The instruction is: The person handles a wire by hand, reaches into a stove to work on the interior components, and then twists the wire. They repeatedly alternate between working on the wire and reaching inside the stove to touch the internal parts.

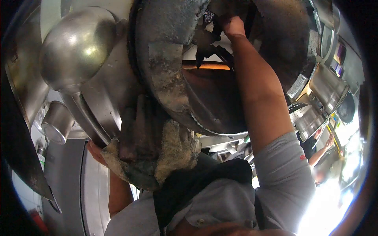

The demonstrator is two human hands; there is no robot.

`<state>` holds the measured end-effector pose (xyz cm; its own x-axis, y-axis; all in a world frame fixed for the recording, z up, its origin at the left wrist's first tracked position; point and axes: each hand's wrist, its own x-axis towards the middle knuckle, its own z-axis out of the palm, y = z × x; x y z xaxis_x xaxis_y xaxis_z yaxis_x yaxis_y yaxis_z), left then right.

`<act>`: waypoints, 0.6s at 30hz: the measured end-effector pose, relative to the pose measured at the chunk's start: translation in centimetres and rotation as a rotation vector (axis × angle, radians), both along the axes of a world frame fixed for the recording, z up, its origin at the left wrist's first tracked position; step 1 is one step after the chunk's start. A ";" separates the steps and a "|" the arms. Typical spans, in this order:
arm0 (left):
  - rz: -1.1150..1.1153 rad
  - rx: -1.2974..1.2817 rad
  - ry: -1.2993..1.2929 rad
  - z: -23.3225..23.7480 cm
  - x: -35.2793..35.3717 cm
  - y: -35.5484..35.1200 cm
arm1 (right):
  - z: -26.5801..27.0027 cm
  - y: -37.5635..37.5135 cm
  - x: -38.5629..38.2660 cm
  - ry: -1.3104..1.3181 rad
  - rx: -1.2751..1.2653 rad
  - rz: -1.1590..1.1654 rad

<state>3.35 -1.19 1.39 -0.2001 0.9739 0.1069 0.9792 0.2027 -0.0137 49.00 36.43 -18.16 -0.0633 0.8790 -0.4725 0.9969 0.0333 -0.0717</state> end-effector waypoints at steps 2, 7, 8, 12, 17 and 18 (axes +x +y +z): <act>-0.053 0.023 0.054 0.0 0.3 0.5 | 0.1 -0.3 0.4 -0.006 -0.031 0.000; 0.185 -0.127 -0.195 0.2 -0.2 -2.2 | -0.5 -1.3 3.7 0.378 -0.152 -0.416; 0.432 -0.252 -0.455 -0.4 -0.8 -3.7 | 0.0 -1.4 3.8 0.376 -0.148 -0.415; 0.497 -0.259 -0.518 -0.7 -1.5 -4.6 | 2.0 -2.6 4.2 0.237 -0.159 -0.136; 0.386 -0.299 -0.391 -1.8 -2.6 -7.1 | -1.9 -4.9 6.6 0.320 -0.104 -0.026; 0.386 -0.300 -0.391 -1.8 -2.6 -7.1 | -2.1 -5.2 6.5 0.370 -0.092 -0.080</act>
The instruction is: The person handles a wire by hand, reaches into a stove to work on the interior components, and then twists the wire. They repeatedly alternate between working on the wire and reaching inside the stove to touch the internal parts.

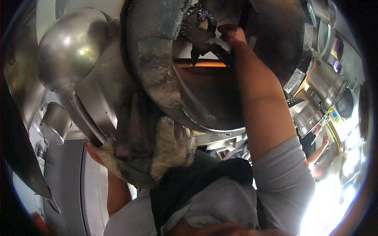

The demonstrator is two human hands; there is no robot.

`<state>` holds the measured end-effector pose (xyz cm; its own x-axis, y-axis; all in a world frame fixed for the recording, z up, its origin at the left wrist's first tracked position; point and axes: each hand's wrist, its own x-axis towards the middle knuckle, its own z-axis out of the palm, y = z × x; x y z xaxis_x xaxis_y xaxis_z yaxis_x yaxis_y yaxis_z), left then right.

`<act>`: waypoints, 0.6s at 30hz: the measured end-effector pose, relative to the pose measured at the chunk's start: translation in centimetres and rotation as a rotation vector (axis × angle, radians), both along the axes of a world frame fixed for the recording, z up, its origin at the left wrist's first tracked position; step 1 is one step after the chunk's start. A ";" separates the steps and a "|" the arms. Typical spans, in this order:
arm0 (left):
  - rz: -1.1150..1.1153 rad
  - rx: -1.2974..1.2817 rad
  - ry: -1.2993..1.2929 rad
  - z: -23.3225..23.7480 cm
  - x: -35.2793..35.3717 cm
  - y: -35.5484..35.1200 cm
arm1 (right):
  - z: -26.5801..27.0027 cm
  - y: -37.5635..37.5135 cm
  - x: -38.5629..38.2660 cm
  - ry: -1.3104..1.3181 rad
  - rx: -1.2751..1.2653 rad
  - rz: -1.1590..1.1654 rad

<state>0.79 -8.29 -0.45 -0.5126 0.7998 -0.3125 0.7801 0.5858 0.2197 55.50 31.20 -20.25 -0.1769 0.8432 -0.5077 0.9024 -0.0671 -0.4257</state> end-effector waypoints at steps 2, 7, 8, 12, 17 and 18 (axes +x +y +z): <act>0.290 0.023 -0.222 0.0 0.1 0.0 | -0.2 -0.4 0.1 0.046 0.000 -0.059; 0.199 0.041 -0.144 0.6 0.2 1.5 | -0.5 -0.3 -0.1 0.012 0.056 -0.053; 0.183 0.042 -0.132 0.6 0.2 1.6 | -0.6 -0.3 0.0 0.013 0.057 -0.053; 0.140 0.053 -0.108 0.7 0.3 2.1 | 0.1 0.2 -0.7 -0.073 0.049 -0.016; 0.092 0.064 -0.072 0.9 0.4 2.5 | -0.2 0.3 -0.4 -0.181 0.206 0.277; 0.083 0.066 -0.065 1.0 0.4 2.5 | -0.5 0.2 -0.3 -0.121 0.129 0.094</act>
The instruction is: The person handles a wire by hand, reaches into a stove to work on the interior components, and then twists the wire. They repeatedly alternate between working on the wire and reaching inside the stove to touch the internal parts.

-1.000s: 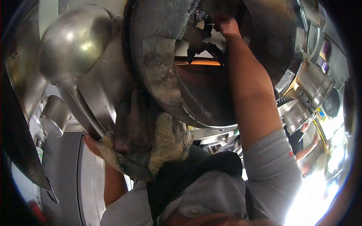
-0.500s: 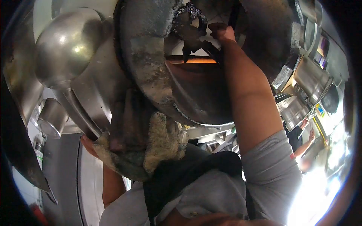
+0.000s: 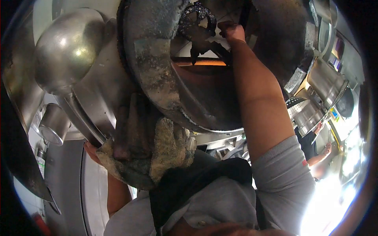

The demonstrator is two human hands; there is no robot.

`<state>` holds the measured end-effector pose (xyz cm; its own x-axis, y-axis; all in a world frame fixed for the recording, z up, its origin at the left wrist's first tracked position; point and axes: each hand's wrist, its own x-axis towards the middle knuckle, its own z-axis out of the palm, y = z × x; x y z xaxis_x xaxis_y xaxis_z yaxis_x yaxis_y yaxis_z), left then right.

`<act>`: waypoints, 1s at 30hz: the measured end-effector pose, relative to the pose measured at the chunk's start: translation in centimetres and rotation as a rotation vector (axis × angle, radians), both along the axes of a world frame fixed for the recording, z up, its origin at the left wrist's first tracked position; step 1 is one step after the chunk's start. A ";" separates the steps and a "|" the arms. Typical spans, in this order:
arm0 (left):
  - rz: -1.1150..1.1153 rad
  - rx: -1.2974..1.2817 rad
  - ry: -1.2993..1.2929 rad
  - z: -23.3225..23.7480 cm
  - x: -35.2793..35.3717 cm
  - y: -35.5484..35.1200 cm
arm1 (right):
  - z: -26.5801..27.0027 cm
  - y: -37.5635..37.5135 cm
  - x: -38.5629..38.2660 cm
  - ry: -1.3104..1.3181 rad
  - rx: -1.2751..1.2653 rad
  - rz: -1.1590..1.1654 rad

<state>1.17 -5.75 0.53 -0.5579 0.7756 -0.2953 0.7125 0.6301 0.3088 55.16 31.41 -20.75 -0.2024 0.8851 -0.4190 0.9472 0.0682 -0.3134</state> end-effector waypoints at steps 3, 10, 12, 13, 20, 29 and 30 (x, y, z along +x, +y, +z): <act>-0.020 0.001 0.019 0.1 0.0 0.2 | -0.8 0.2 -0.3 -0.058 -0.056 -0.226; -0.078 0.019 0.066 0.4 0.3 0.6 | 4.8 1.2 -4.3 -0.097 -0.109 -0.276; -0.093 0.021 0.081 0.4 0.4 0.7 | 5.2 1.4 -4.8 -0.160 -0.102 -0.258; -0.103 0.027 0.087 0.4 0.5 0.8 | 5.3 1.4 -5.1 -0.222 -0.097 -0.240; -0.172 0.058 0.154 0.6 0.9 1.6 | 4.0 1.2 -5.1 -0.276 -0.082 -0.255; -0.320 0.109 0.313 1.4 2.2 3.5 | 6.0 2.7 -6.4 -0.291 -0.195 -0.120; -0.339 0.120 0.336 1.4 2.4 3.8 | 6.3 2.7 -6.5 -0.291 -0.176 -0.146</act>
<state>3.54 -1.98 1.94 -0.3175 0.9474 -0.0398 0.9439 0.3198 0.0827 48.65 34.07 -14.48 0.0705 0.8052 -0.5888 0.9942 -0.1051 -0.0247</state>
